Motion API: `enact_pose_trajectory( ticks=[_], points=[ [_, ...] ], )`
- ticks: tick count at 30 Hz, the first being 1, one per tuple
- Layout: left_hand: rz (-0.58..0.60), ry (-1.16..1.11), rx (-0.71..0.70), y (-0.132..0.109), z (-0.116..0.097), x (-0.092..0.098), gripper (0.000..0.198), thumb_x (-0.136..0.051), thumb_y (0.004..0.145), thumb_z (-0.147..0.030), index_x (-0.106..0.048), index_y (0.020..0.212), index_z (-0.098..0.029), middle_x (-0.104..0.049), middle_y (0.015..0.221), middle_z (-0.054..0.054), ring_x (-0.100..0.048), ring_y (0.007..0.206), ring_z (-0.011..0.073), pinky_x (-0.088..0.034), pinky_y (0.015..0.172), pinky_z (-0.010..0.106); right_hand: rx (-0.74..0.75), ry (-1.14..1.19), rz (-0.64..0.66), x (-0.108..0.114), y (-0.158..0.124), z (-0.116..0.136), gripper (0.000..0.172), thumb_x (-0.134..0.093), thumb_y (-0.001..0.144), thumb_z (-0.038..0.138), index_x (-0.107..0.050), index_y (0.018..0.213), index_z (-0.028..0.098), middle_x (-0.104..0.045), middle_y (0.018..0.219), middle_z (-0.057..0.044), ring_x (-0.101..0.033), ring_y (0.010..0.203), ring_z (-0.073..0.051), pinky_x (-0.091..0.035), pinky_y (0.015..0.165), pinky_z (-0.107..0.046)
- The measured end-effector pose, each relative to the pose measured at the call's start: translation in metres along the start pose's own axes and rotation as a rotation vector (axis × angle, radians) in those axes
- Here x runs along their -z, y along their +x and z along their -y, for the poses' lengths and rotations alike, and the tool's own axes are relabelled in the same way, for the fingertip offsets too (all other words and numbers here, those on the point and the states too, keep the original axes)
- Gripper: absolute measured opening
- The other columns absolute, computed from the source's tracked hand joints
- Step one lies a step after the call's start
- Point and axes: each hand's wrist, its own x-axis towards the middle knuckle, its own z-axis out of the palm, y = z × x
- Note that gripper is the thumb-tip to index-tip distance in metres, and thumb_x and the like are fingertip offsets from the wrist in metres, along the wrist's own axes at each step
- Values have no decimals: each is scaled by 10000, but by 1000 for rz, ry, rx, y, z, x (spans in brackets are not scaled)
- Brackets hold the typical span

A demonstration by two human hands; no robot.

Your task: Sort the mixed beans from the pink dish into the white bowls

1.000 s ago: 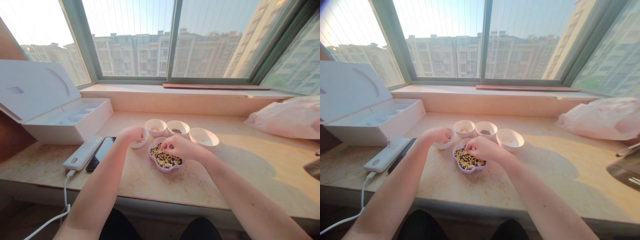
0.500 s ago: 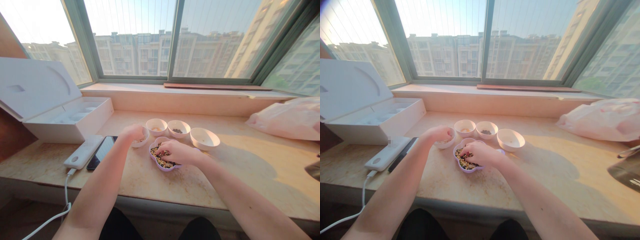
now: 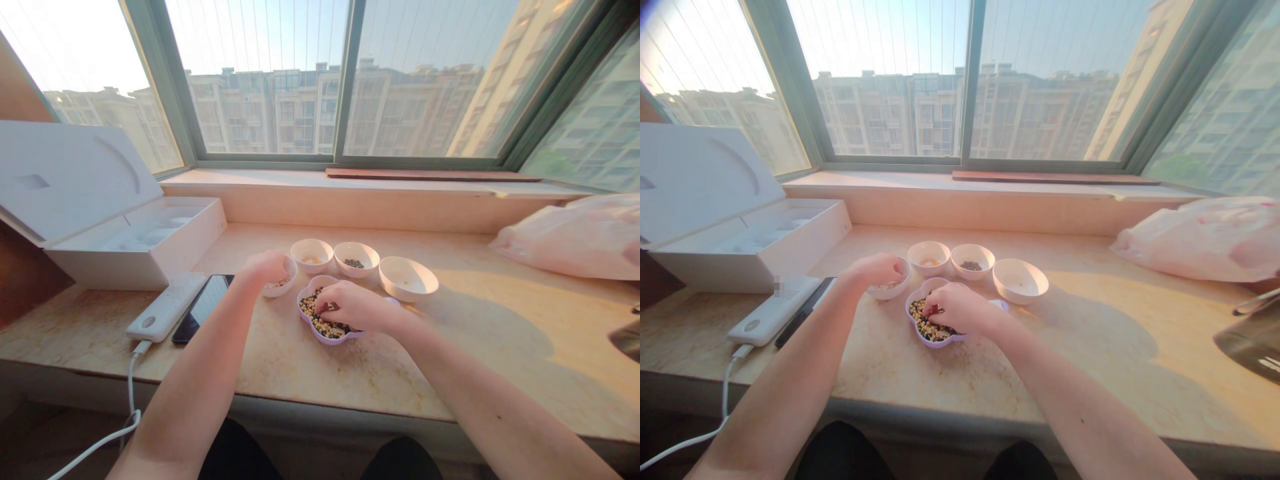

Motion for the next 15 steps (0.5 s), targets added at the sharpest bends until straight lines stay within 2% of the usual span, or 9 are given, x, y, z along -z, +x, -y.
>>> enact_pose_trajectory(
  ticks=[5,11,15],
  points=[
    [2,0,3,0,1,1,237,-599,821,-332,-764,928,-199,-769,929,87,-677,797,205,-478,673,274,-16,-54,5,4,0,1,99,-663,885,234,-753,846,216,-730,906,-39,-648,791,-200,-440,691,-324],
    [3,-12,12,-2,0,3,244,-611,814,-338,-774,938,-205,-766,904,86,-684,806,213,-495,699,279,4,-70,-20,12,-2,8,150,-660,917,296,-726,824,199,-737,1034,-54,-662,898,-205,-467,785,-311],
    [-28,3,16,-5,-2,5,257,-583,845,-328,-780,943,-195,-767,925,116,-698,836,231,-505,721,290,-30,-22,-68,12,-1,3,176,-646,936,326,-731,841,206,-760,991,-41,-663,865,-191,-466,761,-296]
  ],
)
